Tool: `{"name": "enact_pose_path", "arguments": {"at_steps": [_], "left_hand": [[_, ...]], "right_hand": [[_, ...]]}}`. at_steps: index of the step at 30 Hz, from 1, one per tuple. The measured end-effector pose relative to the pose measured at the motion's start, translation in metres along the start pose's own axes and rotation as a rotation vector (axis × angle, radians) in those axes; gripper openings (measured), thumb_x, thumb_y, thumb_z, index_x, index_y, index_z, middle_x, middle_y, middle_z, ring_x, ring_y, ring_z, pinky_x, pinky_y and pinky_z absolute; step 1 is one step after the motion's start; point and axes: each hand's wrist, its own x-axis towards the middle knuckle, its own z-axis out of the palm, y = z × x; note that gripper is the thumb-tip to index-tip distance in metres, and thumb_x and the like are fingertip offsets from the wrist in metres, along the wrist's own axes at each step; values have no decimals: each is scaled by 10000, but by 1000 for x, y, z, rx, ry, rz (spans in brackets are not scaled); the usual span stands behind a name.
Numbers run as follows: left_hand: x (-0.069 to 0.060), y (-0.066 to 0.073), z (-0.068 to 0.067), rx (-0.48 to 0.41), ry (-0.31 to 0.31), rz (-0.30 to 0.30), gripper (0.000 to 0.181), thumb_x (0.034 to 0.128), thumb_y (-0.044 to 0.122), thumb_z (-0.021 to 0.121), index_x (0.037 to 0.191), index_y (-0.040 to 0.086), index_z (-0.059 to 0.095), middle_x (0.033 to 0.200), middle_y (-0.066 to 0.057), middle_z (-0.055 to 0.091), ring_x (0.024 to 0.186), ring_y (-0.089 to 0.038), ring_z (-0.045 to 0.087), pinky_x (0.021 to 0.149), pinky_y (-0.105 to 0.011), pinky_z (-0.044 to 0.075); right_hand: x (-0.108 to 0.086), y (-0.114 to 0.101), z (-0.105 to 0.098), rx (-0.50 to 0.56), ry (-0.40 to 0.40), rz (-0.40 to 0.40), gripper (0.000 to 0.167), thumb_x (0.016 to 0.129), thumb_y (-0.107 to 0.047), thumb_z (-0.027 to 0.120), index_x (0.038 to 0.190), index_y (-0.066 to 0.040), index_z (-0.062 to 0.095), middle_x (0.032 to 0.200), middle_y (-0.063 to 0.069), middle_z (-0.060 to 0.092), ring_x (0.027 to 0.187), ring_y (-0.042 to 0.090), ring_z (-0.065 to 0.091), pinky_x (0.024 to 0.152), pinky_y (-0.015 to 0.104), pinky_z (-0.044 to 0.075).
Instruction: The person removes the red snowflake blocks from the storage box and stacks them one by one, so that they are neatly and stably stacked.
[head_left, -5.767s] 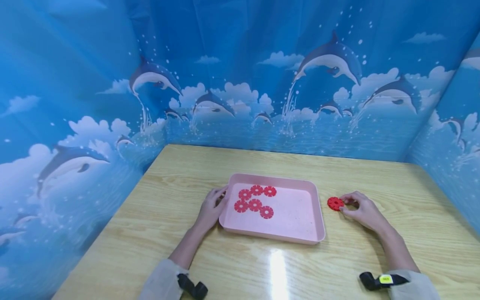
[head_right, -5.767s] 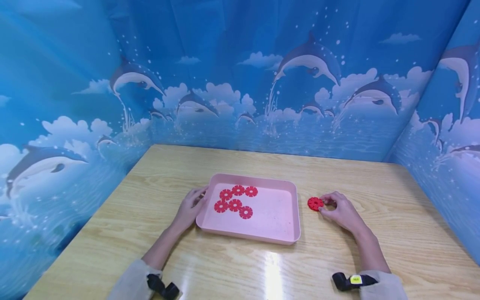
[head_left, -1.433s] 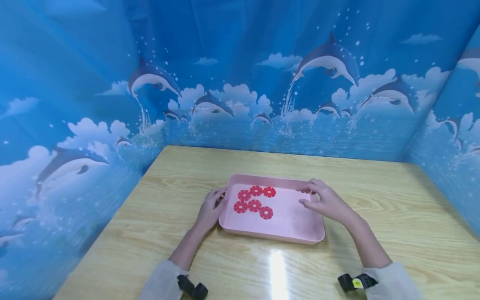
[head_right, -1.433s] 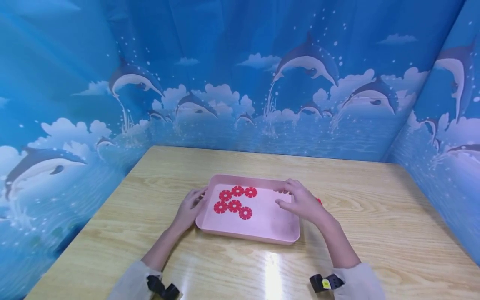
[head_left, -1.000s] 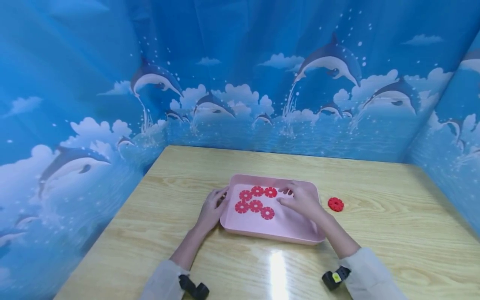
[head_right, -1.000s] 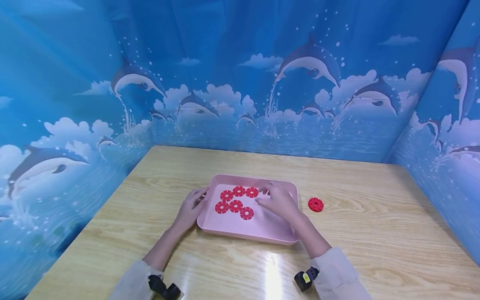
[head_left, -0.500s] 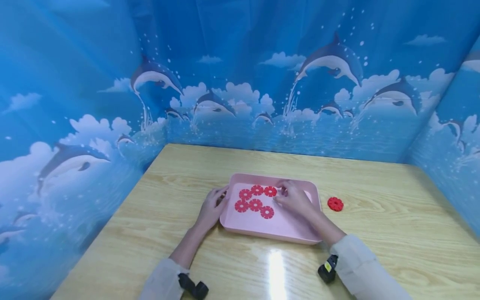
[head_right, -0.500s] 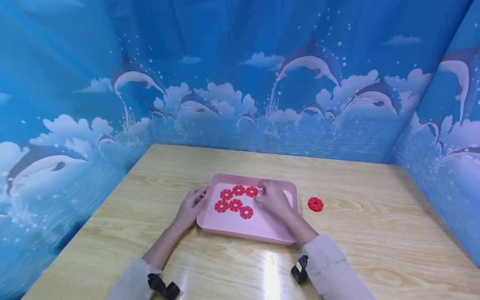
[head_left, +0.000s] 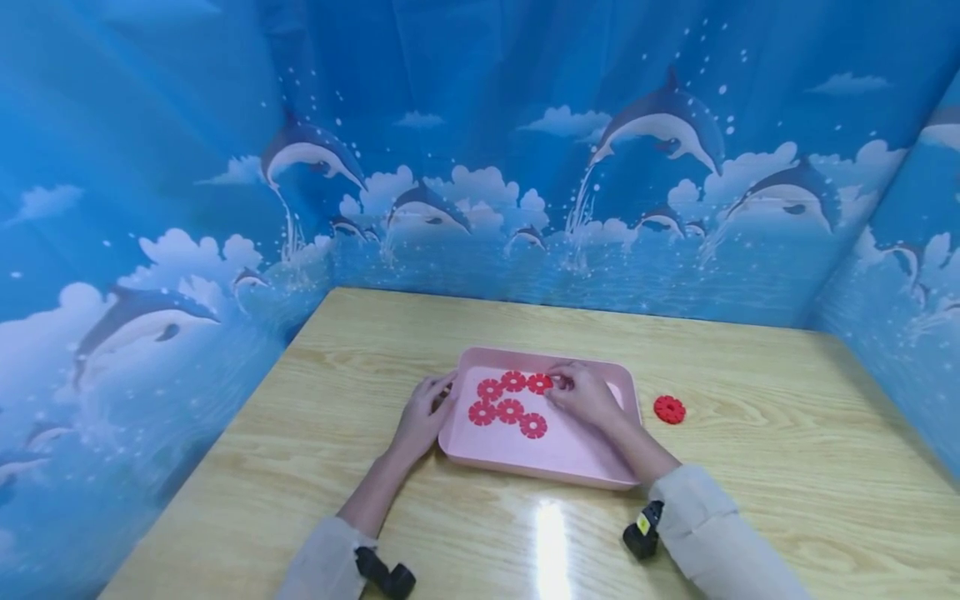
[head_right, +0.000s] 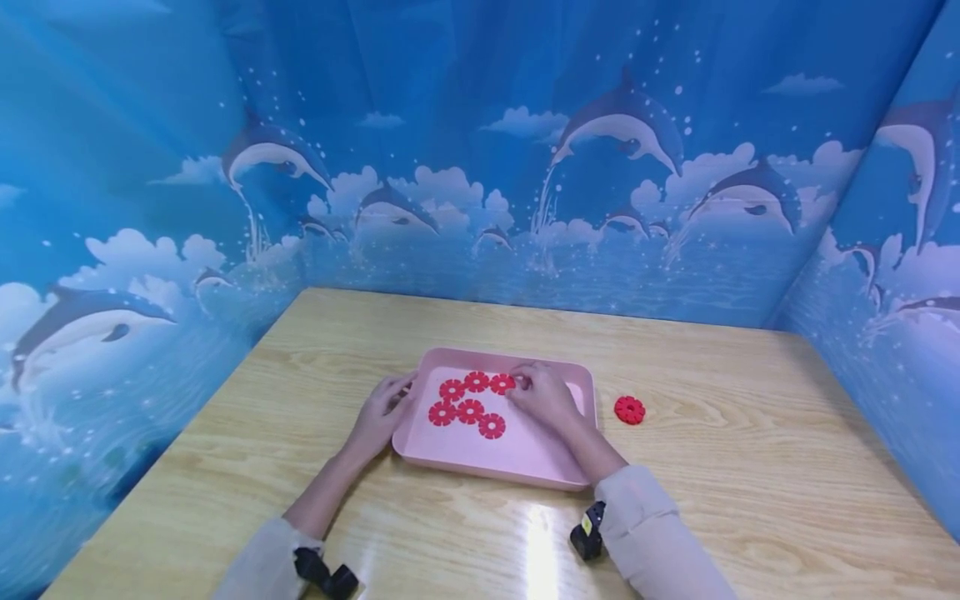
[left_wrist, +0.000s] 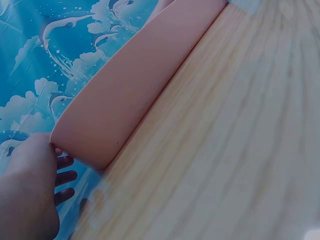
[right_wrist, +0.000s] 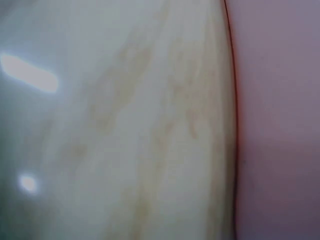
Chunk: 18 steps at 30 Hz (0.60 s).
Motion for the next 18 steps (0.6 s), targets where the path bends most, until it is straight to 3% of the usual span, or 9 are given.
{"name": "enact_pose_path", "arguments": {"at_steps": [8,18], "left_hand": [[1,0,0,3,-3,-5,380,918,121,559,1285,33,522,1083,-98,545,900,-226,551,805,-365,472],[1,-1,1,1,0,4,378,919,130,562,1283,34,526,1093,-100,545,915,-228,552,808,-370,474]], "right_hand": [[0,0,2,-8,13,4,304,767,-139,724,1032,-5,660,871,47,562,803,178,505,730,330,450],[-1,1,-1,43,-37,-11,334,772,-105,702,1077,16,635,891,58,542,802,177,491,699,311,447]]}}
